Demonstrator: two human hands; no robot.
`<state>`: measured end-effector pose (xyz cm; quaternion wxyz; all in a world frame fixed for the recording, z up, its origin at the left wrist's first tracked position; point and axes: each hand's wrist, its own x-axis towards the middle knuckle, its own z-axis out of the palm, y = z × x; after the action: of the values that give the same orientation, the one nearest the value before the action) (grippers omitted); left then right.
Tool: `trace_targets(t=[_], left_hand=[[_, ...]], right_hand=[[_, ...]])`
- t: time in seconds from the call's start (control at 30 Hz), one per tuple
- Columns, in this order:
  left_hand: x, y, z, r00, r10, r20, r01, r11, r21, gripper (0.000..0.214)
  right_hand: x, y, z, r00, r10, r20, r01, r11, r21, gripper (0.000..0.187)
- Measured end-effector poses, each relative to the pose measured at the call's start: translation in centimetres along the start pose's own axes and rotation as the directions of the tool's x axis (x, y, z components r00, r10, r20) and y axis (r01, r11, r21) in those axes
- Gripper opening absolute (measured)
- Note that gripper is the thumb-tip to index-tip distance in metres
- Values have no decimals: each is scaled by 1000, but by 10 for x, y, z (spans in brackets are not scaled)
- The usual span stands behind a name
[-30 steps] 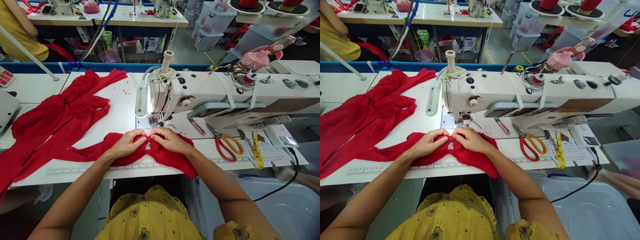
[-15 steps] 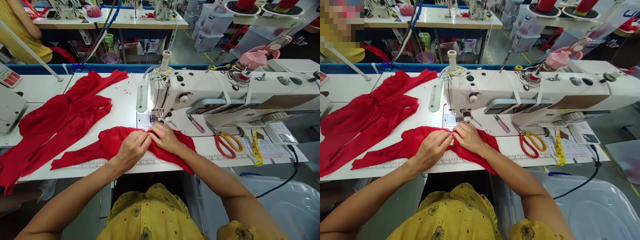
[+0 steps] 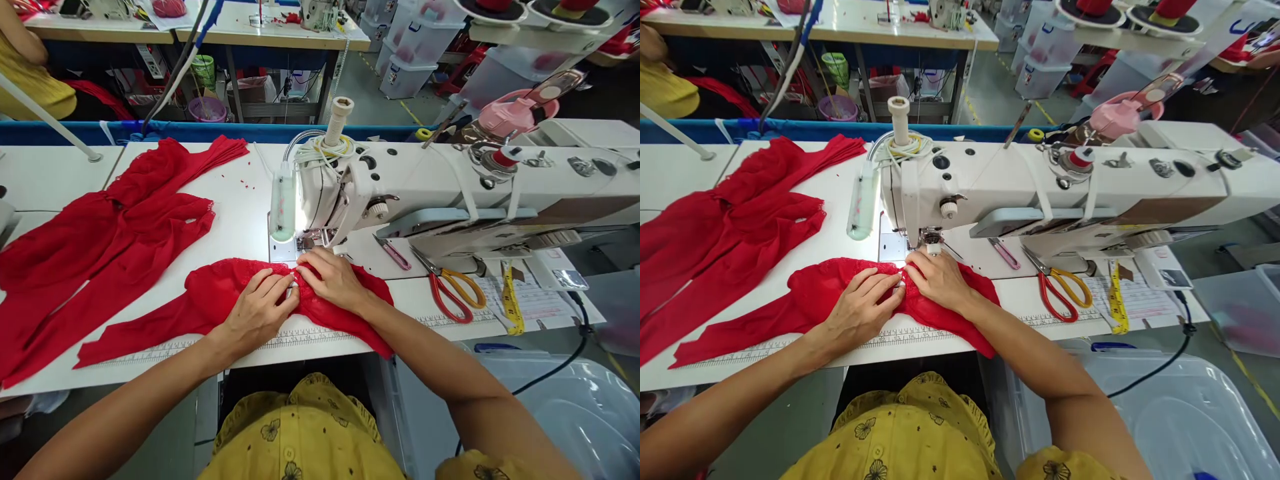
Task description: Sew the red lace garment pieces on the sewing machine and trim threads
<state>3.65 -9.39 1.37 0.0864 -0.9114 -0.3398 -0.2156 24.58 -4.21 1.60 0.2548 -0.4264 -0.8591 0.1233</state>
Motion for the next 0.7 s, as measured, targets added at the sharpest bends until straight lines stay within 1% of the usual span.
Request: trace_targets(t=[0.07,0.13,0.23,0.3,0.33,0.4,0.5,0.6,0.7], left_hand=[[-1,0,2,999,-43,-9,43,998,-45,29],[-1,-1,3,998,-65,-10,64,995,-81,31],[1,-2,3,998,-66,-6,65,993,-98,31],[2,-2,3,998,-67,-4,67,993,-96,31],[2,-3,3,998,-66,-4,65,993,-94,32],[1,-3,2,998,-67,-3,67,993,-98,33],[0,-5,-1,993,-110,41,114,987,-114,36],[-2,-6,-5,975,-186,124,200,973,-117,40],[-2,-5,-8,954,-260,152,275,957,-95,44]], right_hand=[[-2,2,1,999,-5,-41,4,1000,-29,18],[-4,4,-1,997,-47,-59,44,997,-63,20],[-7,6,-5,981,-192,-36,189,978,-83,27],[-8,6,-8,966,-257,-14,256,966,-41,27],[-9,6,-9,965,-261,-1,261,965,-10,26],[-10,6,-10,973,-229,35,228,973,45,24],[-10,6,-11,982,-163,93,160,986,46,26],[-10,5,-13,982,-134,130,134,991,7,45],[-9,4,-15,983,-113,145,118,993,-26,58]])
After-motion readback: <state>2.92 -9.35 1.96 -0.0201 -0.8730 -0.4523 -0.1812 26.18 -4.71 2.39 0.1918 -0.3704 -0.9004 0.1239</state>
